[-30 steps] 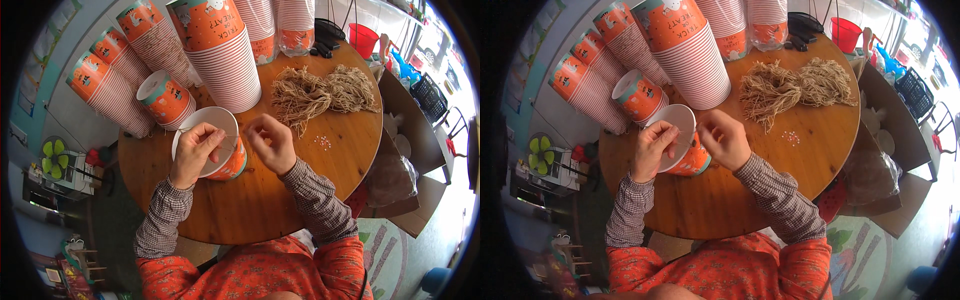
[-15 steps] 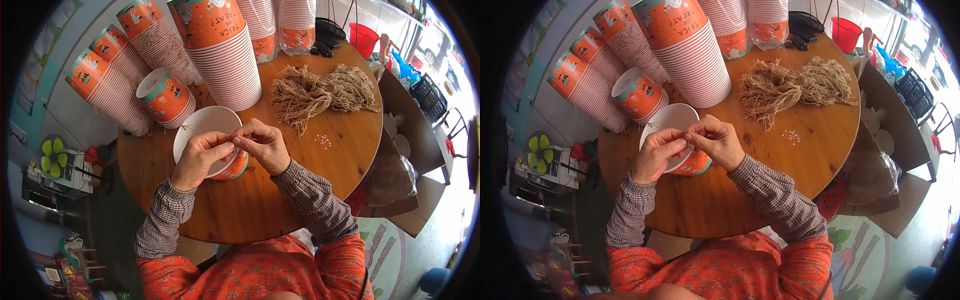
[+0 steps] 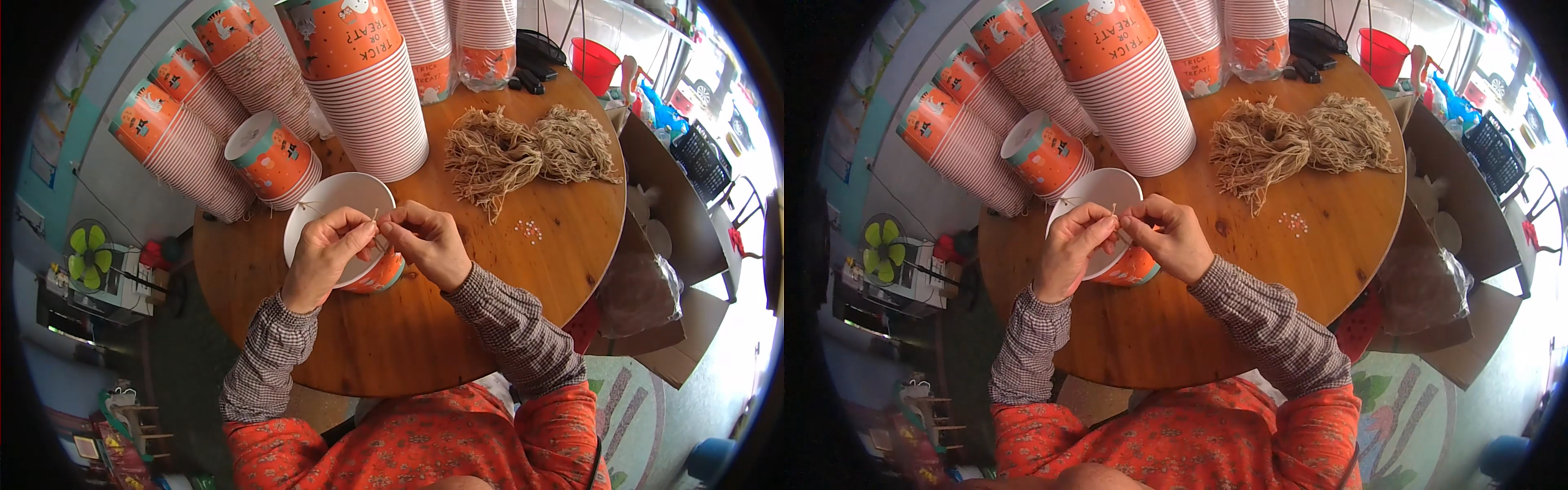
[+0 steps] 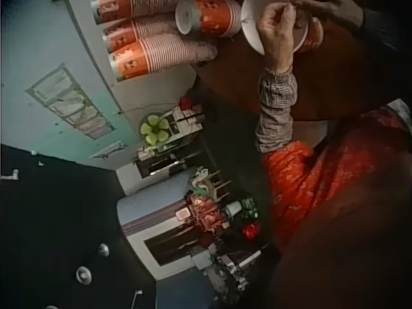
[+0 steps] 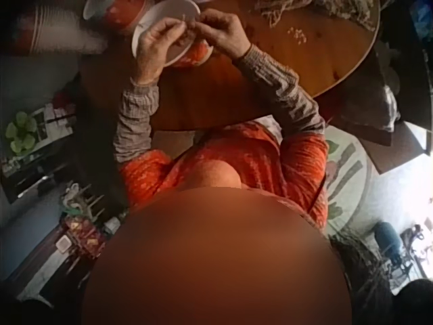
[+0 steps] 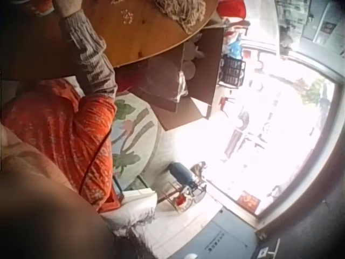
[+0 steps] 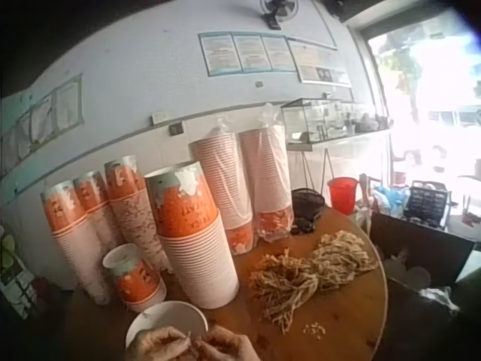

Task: Attaching string handles to paper cups to assemble packaging.

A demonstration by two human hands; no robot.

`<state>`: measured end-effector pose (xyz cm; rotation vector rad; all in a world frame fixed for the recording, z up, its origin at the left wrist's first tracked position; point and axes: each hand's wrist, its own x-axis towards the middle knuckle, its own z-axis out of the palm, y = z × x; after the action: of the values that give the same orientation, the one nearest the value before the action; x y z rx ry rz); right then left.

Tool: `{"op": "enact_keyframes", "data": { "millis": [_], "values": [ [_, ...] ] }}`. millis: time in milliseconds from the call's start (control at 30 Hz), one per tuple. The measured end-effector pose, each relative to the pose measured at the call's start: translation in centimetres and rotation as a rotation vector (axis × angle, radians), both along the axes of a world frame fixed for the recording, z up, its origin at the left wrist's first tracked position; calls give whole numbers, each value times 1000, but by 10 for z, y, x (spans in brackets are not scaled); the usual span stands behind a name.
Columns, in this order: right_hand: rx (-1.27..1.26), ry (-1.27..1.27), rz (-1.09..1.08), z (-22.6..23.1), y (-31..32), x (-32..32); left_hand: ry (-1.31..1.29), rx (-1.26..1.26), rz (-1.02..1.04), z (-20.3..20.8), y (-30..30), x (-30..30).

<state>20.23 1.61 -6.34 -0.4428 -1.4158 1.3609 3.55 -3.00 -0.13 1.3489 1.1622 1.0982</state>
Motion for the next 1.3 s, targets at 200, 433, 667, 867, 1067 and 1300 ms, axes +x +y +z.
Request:
{"op": "enact_keyframes", "data": {
  "millis": [200,433,667,867,1067,1300],
  "values": [
    [-148,-22,168,6,1,8,37,60,3,-2,1,0],
    [-21,-10,116,6,-3,7,133,193,90,-5,0,6],
    [-58,-44,147,8,-2,12,379,332,136,-6,-4,3],
    [-74,-71,145,8,0,12,618,628,159,-2,-7,6],
    [-51,-40,131,5,3,13,496,309,94,6,-8,5],
    [12,-62,106,2,4,10,-324,-334,-182,4,5,-8]
  ]
}}
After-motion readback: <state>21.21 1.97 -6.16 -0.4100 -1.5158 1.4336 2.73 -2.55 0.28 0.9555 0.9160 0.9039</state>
